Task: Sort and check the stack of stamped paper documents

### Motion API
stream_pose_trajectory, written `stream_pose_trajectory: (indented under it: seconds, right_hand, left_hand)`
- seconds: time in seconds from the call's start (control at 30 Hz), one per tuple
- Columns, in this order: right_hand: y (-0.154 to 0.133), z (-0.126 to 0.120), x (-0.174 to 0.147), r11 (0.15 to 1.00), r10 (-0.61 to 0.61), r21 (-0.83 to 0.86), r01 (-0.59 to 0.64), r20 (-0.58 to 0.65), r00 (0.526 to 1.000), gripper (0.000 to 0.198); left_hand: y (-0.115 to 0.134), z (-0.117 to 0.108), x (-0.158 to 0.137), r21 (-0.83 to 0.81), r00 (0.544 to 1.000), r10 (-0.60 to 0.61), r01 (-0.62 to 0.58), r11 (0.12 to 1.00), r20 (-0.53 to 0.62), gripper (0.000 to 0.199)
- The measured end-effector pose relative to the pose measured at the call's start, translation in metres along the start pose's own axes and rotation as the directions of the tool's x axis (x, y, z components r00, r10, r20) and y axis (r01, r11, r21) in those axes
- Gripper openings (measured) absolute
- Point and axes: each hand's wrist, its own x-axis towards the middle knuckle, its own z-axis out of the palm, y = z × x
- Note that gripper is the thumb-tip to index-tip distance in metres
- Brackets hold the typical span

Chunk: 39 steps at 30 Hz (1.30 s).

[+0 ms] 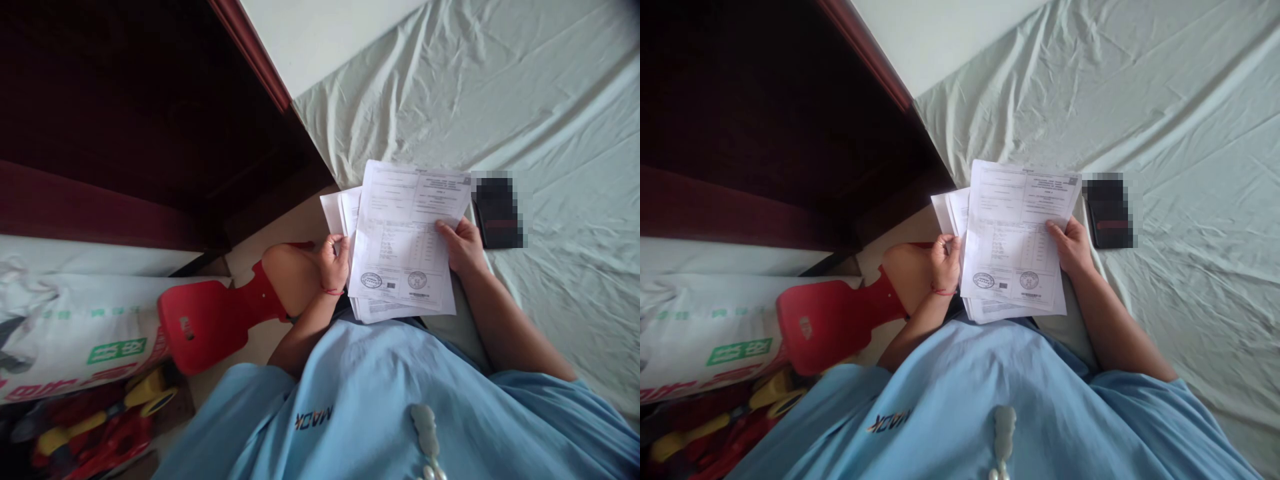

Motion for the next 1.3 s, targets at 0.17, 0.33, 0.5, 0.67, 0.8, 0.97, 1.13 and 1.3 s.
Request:
stream_pose_trajectory:
  seconds: [0.17,0.33,0.5,0.67,0.8,0.97,1.13,1.3]
  right_hand:
    - [0.0,-0.001,0.0,1.0,0.006,-0.022,-0.006,-0.005,1.0,0.039]
    - [0.001,-0.003,0.001,0.999,-0.013,-0.037,0.013,0.012,1.0,0.04]
    - [0.001,-0.003,0.001,1.0,0.01,-0.005,-0.01,0.006,1.0,0.037]
    - [0.001,-0.003,0.001,1.0,-0.002,-0.03,0.003,0.022,1.0,0.038]
    - [0.0,-0.003,0.0,0.999,0.0,-0.034,0.001,0.016,1.0,0.036]
    - [-0.002,-0.002,0.0,0.997,-0.001,-0.072,0.002,0.013,1.0,0.038]
    - [-0.003,-0.002,0.0,0.998,0.004,-0.058,-0.004,0.011,1.0,0.039]
    - [-0.002,-0.002,0.0,0.999,0.014,-0.037,-0.014,0.013,1.0,0.038]
  left_hand:
    - [0.002,-0.002,0.0,-0.016,1.0,0.015,-0.015,1.0,0.022,0.051]
    - [0.005,-0.003,0.0,-0.038,1.0,0.024,-0.023,0.999,0.012,0.049]
    - [0.01,-0.003,0.0,-0.035,0.999,-0.029,0.03,0.999,0.03,0.049]
    - [0.021,-0.003,0.0,-0.042,0.999,-0.041,0.042,0.998,0.03,0.046]
    - [0.028,-0.004,0.0,-0.046,1.0,-0.013,0.014,0.999,0.025,0.046]
    - [0.029,-0.005,0.0,-0.005,1.0,-0.001,0.001,1.0,0.026,0.046]
    - [0.029,-0.006,-0.001,0.003,1.0,0.022,-0.022,1.0,0.022,0.044]
    - [0.03,-0.006,-0.001,-0.018,0.999,0.051,-0.051,0.999,0.016,0.041]
